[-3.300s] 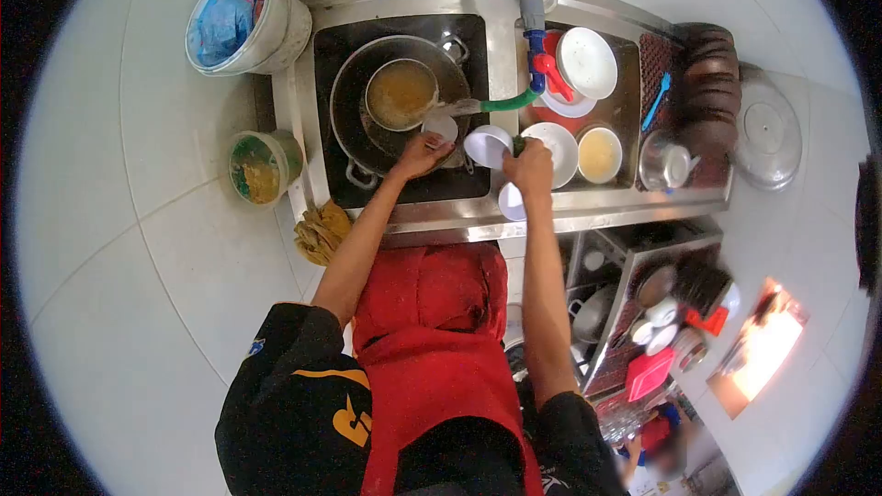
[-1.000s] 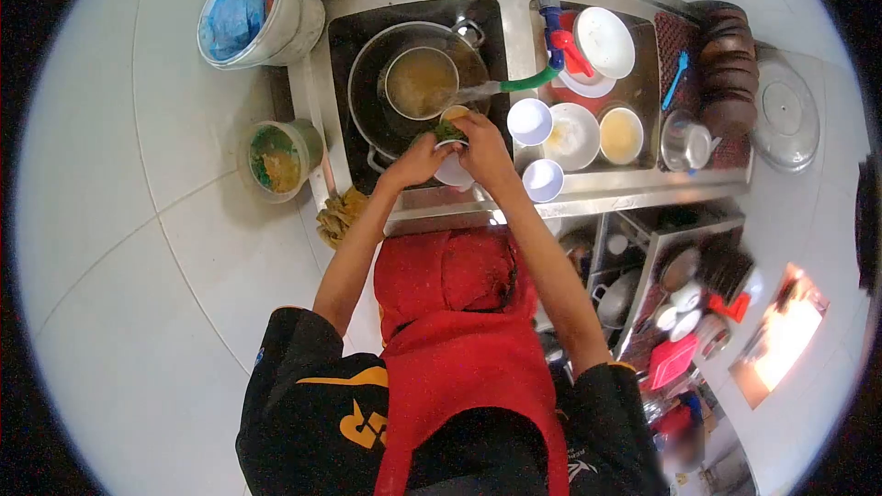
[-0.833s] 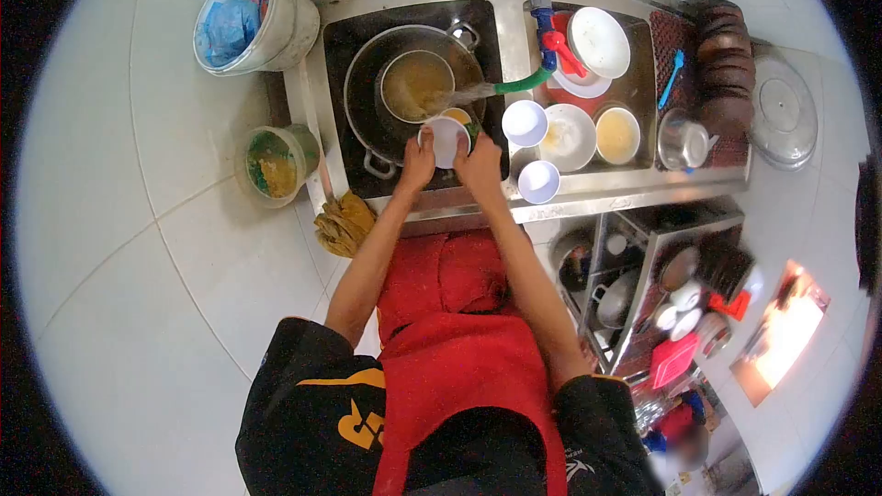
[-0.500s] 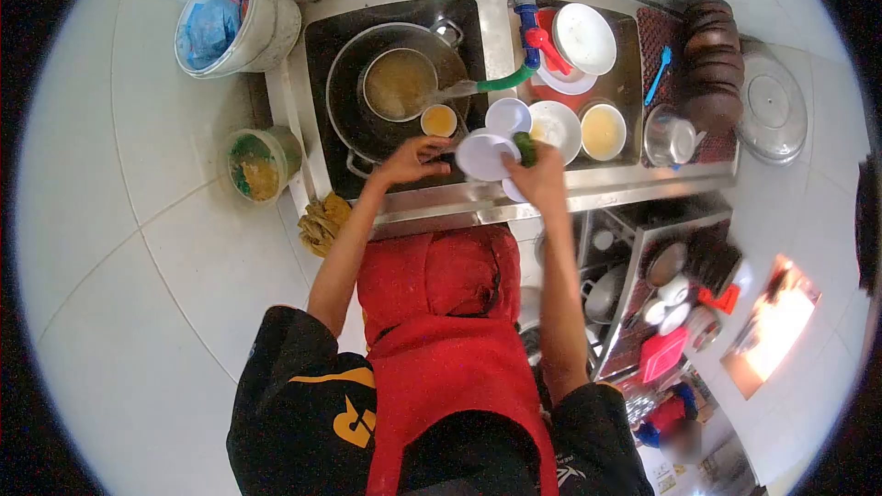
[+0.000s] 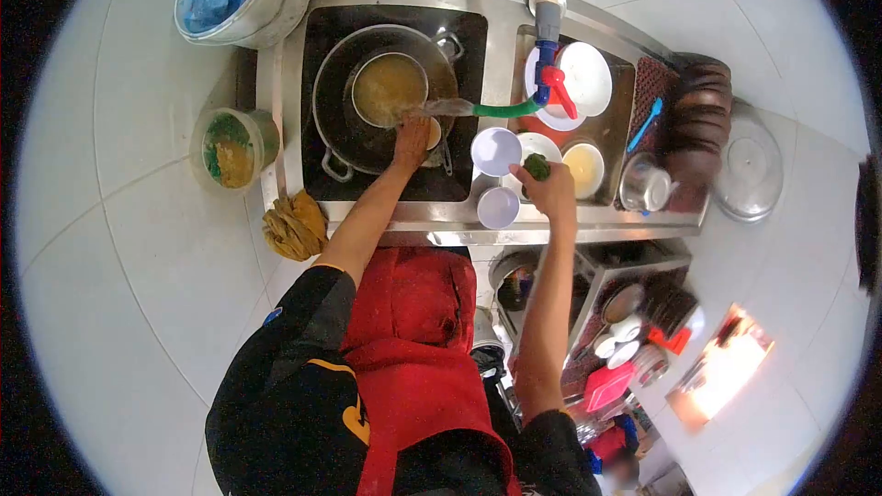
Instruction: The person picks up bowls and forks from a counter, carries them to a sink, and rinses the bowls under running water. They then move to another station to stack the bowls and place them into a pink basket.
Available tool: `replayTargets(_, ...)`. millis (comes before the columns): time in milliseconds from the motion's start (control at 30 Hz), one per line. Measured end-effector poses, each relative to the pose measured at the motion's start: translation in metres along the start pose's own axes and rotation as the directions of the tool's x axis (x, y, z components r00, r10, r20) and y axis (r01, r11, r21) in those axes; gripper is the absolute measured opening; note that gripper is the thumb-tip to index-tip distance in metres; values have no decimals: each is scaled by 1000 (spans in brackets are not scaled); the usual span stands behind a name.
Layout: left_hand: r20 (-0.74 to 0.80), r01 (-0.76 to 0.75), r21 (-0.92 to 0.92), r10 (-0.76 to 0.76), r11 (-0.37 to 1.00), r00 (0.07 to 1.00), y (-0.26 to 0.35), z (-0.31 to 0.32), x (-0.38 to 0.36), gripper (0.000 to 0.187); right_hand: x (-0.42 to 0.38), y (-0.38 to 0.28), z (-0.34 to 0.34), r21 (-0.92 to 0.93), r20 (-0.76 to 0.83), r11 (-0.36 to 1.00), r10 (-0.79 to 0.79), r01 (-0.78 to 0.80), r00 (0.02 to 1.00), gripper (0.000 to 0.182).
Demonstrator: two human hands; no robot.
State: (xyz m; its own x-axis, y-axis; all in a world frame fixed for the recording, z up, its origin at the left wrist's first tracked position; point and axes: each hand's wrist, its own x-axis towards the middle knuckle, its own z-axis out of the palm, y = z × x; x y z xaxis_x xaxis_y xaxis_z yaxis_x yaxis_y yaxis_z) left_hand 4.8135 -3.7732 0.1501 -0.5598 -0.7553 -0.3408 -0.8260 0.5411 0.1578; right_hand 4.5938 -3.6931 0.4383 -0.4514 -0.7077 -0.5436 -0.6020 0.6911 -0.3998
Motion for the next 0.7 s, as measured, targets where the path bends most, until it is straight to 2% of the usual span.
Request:
replayTargets(33, 0, -56, -50, 56, 997, 998, -2, 2, -1, 85, -11, -4, -5, 159, -25, 987, -24, 28, 999, 44)
replayTargets(67, 6, -51, -50, 51, 997, 999, -6, 3, 5, 85, -22, -7, -12, 160, -17, 987, -24, 27, 1000, 44)
replayTargets(133, 186, -109, -80, 122, 991, 975, -17, 3, 20, 86, -42, -13, -26, 250, 70, 968, -32, 14, 997, 39)
replayTargets(267, 231, -65, -162, 102, 985, 967, -26, -35, 11, 91, -67, -33, -27, 413, 103, 911, -46, -1, 994, 32)
replayTargets(300, 50, 10, -306, 6, 952, 999, -30, -29, 6, 93, -70, -34, -21, 463, 124, 886, -70, 5, 990, 31)
replayTargets(333, -118, 54, -453, -119, 890, 986, -34, -25, 2, 95, -70, -34, -13, 512, 143, 859, -98, 11, 985, 31)
replayTargets(367, -122, 55, -445, -122, 894, 985, -38, -26, -2, 95, -67, -31, 0, 503, 170, 864, -85, -12, 982, 31)
replayTargets(433, -1, 226, -619, -288, 752, 957, -50, -31, -13, 101, -61, -42, 22, 495, 170, 867, -164, 59, 972, 35)
replayTargets(467, -5, 230, -610, -294, 758, 956, -55, -40, -19, 101, -58, -45, 35, 480, 186, 874, -176, 66, 967, 39)
replayTargets(500, 144, 308, -733, -304, 606, 942, -59, -51, -25, 103, -51, -40, 58, 444, 151, 888, -207, 120, 967, 42)
replayTargets(533, 211, 348, -784, -305, 514, 928, -63, -52, -27, 100, -44, -34, 80, 405, 115, 898, -237, 173, 965, 46)
replayTargets(567, 278, 390, -821, -305, 417, 911, -67, -53, -28, 96, -40, -42, 92, 466, 183, 879, -203, 98, 962, 49)
replayTargets(600, 273, 391, -817, -313, 423, 910, -65, -68, -34, 96, -36, -48, 106, 519, 251, 855, -172, 18, 952, 52)
replayTargets(633, 445, 437, -895, -178, -86, 878, -60, -82, -44, 83, -25, -44, 131, 515, 172, 852, -214, 97, 962, 47)
replayTargets(667, 518, 441, -698, 29, -564, 855, -58, -93, -51, 71, -19, -46, 146, 520, 171, 848, -221, 103, 960, 47)
replayTargets(700, 527, 469, -568, 139, -676, 839, -60, -95, -52, 52, -15, -54, 155, 524, 91, 828, -286, 199, 954, 44)
